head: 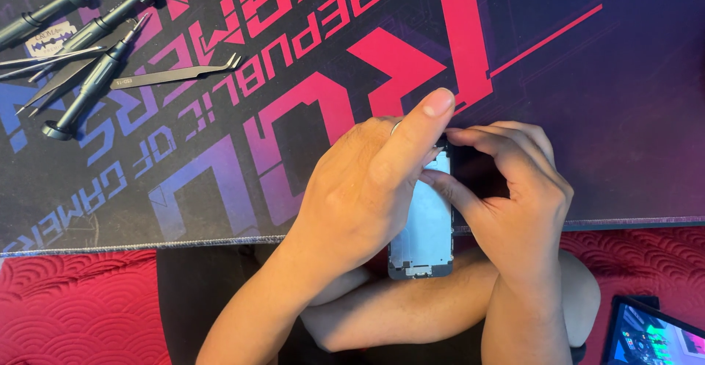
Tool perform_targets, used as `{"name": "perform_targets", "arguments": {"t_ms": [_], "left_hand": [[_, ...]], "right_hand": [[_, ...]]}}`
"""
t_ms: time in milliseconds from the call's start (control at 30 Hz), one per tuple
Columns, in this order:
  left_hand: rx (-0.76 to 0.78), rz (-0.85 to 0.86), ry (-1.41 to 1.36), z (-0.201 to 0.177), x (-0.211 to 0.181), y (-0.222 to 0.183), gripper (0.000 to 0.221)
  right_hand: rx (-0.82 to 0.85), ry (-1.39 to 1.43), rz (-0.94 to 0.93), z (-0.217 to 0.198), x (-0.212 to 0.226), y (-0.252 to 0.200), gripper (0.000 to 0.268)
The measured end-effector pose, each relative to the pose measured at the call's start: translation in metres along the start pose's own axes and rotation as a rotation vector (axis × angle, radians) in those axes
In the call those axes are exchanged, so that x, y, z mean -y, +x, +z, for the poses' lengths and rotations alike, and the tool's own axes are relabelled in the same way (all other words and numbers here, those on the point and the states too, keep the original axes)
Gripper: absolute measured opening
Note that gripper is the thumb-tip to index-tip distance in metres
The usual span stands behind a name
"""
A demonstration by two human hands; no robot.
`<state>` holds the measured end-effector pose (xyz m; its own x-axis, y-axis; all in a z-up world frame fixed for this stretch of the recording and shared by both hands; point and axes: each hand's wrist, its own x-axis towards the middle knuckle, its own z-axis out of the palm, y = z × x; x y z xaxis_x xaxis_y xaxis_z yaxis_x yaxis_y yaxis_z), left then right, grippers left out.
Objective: Disassembling a mobile phone screen assembly by removing screws and prying off internal components.
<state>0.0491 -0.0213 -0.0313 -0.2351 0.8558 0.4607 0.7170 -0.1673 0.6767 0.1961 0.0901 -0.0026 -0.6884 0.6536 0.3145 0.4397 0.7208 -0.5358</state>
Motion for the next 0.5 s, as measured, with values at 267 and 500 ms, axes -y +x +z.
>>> {"name": "perform_targets", "arguments": {"t_ms": [267,500], "left_hand": [[-0.016,0.036,0.001,0.0012,0.0026,-0.0018,0.076],[0.000,0.029,0.017,0.0001,0.0003,-0.0013,0.076]], "right_hand": [[-0.002,-0.003,0.004,-0.0004,0.0007,0.0006,0.040],[-0.001,-0.009,-0.004,0.0001,-0.0004,0.0001,0.039]]}}
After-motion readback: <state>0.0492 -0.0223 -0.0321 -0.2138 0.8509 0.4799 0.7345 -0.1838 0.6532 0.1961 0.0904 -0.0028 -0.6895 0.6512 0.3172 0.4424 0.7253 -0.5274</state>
